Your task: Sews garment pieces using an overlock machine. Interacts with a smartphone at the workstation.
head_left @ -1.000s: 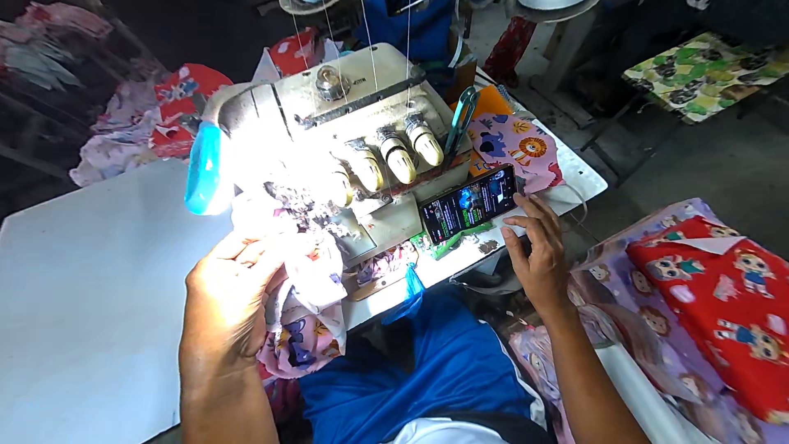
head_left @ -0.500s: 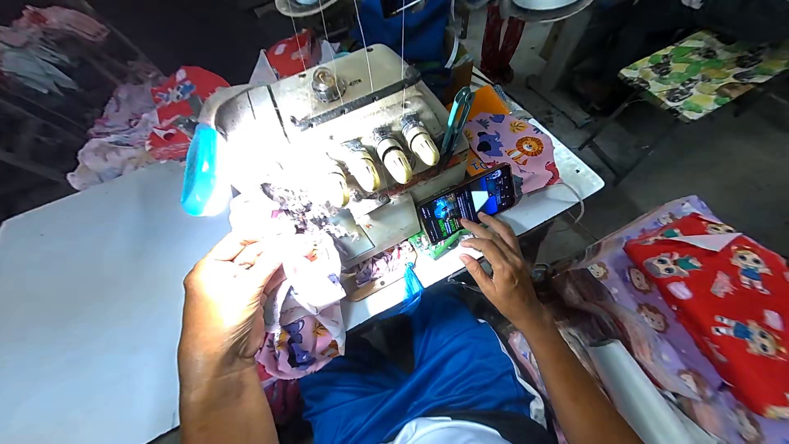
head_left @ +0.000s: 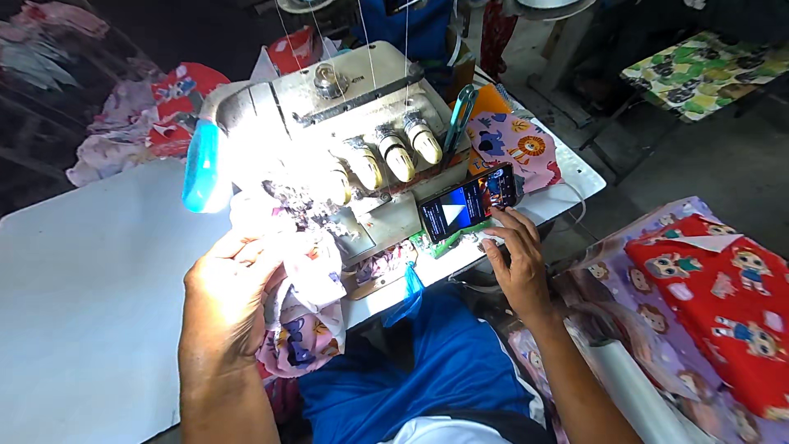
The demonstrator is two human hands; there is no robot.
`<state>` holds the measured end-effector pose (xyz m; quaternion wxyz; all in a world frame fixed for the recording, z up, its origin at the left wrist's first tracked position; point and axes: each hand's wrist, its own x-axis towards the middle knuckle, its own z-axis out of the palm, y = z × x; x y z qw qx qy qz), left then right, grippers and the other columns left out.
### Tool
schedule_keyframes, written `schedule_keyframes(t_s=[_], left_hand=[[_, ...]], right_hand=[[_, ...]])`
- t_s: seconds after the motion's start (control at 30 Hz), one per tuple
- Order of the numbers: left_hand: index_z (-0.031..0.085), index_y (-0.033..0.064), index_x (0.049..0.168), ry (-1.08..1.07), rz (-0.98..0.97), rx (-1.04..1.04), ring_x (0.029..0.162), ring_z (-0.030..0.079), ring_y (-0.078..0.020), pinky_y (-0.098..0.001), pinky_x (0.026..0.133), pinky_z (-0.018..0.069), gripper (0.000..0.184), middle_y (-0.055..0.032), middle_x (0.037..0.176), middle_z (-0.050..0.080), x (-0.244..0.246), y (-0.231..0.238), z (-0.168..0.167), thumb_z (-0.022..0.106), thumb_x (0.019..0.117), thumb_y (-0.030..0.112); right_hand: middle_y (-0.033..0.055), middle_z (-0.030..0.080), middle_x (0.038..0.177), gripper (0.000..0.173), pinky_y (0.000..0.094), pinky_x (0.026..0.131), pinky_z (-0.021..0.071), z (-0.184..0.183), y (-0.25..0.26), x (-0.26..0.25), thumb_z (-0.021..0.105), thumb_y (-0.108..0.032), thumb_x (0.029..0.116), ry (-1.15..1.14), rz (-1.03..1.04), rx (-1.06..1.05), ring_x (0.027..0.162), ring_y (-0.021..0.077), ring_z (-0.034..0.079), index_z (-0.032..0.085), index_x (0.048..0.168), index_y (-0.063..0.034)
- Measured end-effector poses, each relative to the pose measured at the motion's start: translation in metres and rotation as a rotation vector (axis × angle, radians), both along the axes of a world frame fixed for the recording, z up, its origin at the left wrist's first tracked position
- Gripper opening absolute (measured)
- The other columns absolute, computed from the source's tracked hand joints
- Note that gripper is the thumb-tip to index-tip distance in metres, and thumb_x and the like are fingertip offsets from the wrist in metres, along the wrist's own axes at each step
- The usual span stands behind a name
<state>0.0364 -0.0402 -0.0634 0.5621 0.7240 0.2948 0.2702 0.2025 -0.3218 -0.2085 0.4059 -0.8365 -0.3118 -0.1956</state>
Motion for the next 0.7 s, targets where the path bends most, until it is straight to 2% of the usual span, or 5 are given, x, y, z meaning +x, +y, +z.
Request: schedule_keyframes(t_s=[0.13,0.37,0.7], left_hand=[[0.066,0.0130,0.109,-0.003,-0.014,0.007,0.081,0.072,-0.0010,-0.0184,0.070,0.0605,0.020,0.0080,0.093,0.075,0.000,0.000,0.001,0.062,0.0969,-0.002],[0.067,0.0136,0.108,0.000,-0.009,0.011,0.080,0.072,-0.0013,-0.0188,0.070,0.0608,0.019,0.0084,0.091,0.075,0.000,-0.002,0.002,0.063,0.0969,-0.001],[0.067,0.0138,0.109,0.005,-0.006,0.013,0.081,0.072,-0.0008,-0.0186,0.070,0.0605,0.019,0.0087,0.093,0.075,0.000,0.001,0.000,0.063,0.0967,0.000]], right_hand=[[0.0148,0.061,0.142,0.027,0.0480,0.117,0.0382,-0.001,0.007,-0.002,0.058,-0.025,0.1041,-0.012,0.020,-0.014,0.141,0.0338,0.048,0.072,0.112,-0.0031],[0.0101,0.063,0.141,0.025,0.0461,0.118,0.0377,-0.001,0.017,-0.014,0.060,-0.024,0.1029,-0.009,0.178,0.025,0.142,0.0305,0.048,0.074,0.112,-0.0050],[0.0114,0.065,0.138,0.025,0.0465,0.117,0.0388,-0.001,0.004,-0.011,0.059,-0.024,0.1040,-0.006,0.088,0.023,0.140,0.0319,0.050,0.074,0.113,-0.0051]])
